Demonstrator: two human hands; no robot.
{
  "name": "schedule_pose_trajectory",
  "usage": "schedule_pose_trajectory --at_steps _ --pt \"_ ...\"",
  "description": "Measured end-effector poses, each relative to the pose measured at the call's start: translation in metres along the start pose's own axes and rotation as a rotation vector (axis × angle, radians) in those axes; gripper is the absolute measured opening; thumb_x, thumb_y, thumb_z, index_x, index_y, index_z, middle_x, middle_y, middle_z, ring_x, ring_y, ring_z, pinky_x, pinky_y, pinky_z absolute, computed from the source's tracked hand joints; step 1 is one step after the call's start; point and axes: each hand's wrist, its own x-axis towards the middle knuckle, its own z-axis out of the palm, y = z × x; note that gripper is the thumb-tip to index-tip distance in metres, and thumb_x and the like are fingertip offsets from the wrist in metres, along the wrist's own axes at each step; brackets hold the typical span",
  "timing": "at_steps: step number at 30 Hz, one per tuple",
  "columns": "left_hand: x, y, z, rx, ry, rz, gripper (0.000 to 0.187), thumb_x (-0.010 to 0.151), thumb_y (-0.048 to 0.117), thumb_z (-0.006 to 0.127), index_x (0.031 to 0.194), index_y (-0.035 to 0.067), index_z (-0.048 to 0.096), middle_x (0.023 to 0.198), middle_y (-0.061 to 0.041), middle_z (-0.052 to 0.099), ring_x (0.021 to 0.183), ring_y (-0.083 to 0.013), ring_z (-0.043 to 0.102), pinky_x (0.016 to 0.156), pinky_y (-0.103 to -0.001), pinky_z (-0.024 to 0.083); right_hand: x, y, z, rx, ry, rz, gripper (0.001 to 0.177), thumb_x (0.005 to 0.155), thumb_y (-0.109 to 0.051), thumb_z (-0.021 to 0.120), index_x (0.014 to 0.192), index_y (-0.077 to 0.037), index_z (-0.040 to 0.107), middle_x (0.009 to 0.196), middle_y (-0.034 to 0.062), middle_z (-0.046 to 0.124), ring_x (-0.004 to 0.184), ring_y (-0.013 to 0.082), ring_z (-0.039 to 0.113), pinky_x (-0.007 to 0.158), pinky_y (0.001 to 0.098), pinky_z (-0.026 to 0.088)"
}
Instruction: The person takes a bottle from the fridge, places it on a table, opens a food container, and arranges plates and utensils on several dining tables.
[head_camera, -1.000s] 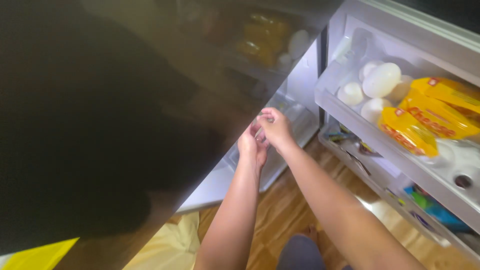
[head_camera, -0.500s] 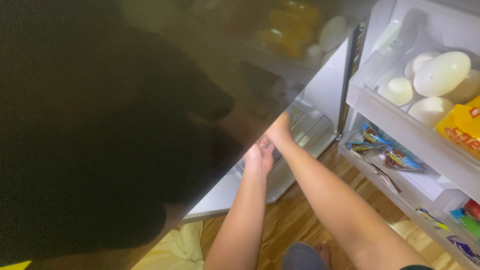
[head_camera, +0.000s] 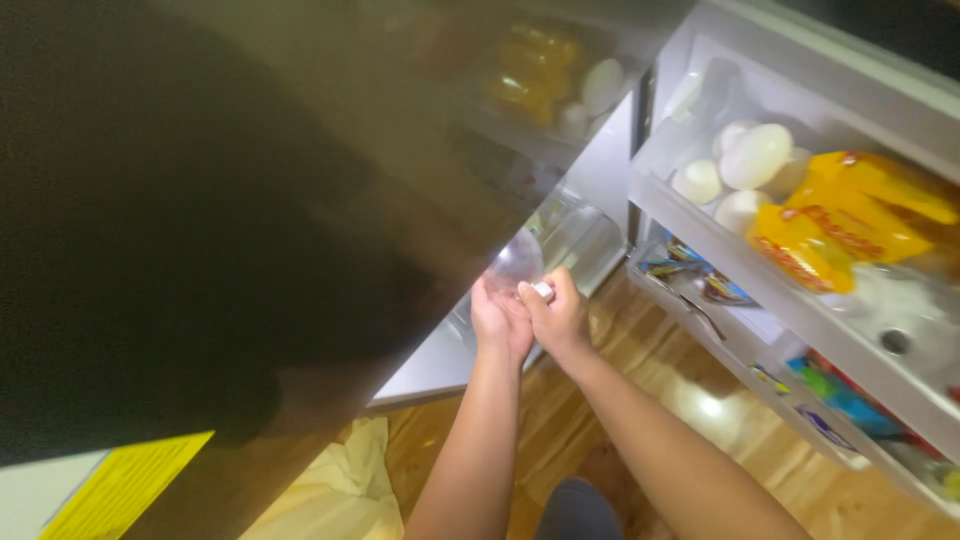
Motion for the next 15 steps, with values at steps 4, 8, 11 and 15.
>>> schedule_pose_trajectory --at_steps 4,8,11,15 --pt "-0.055 -0.002 0.031 -0.04 0.022 -0.08 0.059 0.106 0.05 0.028 0.138 0.008 0.053 0.138 -0.013 0.061 0.124 -0.032 0.06 0.106 -0.047 0.047 -0.045 -0.029 -0.053 0.09 -0.037 0.111 0.032 0.091 -0.029 0.074 0.087 -0.007 0.052 0.066 0.0064 0.065 0.059 0.0136 0.065 0.054 0.0327 0.051" --pt "-0.109 -0.03 0.04 -0.002 0.016 -0.174 0.059 0.105 0.054 0.033 0.137 0.01 0.055 0.131 -0.011 0.064 0.118 -0.03 0.061 0.104 -0.047 0.048 -0.098 -0.071 -0.124 -0.022 -0.054 0.196 0.032 0.088 -0.03 0.076 0.085 -0.006 0.054 0.063 0.0081 0.062 0.056 0.0169 0.061 0.052 0.0354 0.049" --pt "-0.162 -0.067 0.032 0.027 0.095 -0.312 0.058 0.1 0.054 0.048 0.135 0.009 0.058 0.125 -0.01 0.069 0.113 -0.0294 0.065 0.102 -0.047 0.05 -0.14 -0.105 -0.177 -0.135 -0.023 0.201 0.032 0.087 -0.03 0.077 0.084 -0.005 0.056 0.063 0.0101 0.063 0.055 0.0192 0.062 0.052 0.0371 0.049" --pt "-0.238 -0.111 0.04 0.006 0.193 -0.566 0.065 0.088 0.058 0.066 0.128 0.007 0.061 0.111 -0.015 0.072 0.101 -0.0349 0.067 0.093 -0.051 0.054 -0.178 -0.16 -0.246 -0.315 0.004 0.274 0.032 0.082 -0.031 0.081 0.086 -0.006 0.063 0.065 0.0145 0.069 0.057 0.0265 0.07 0.053 0.0396 0.053"
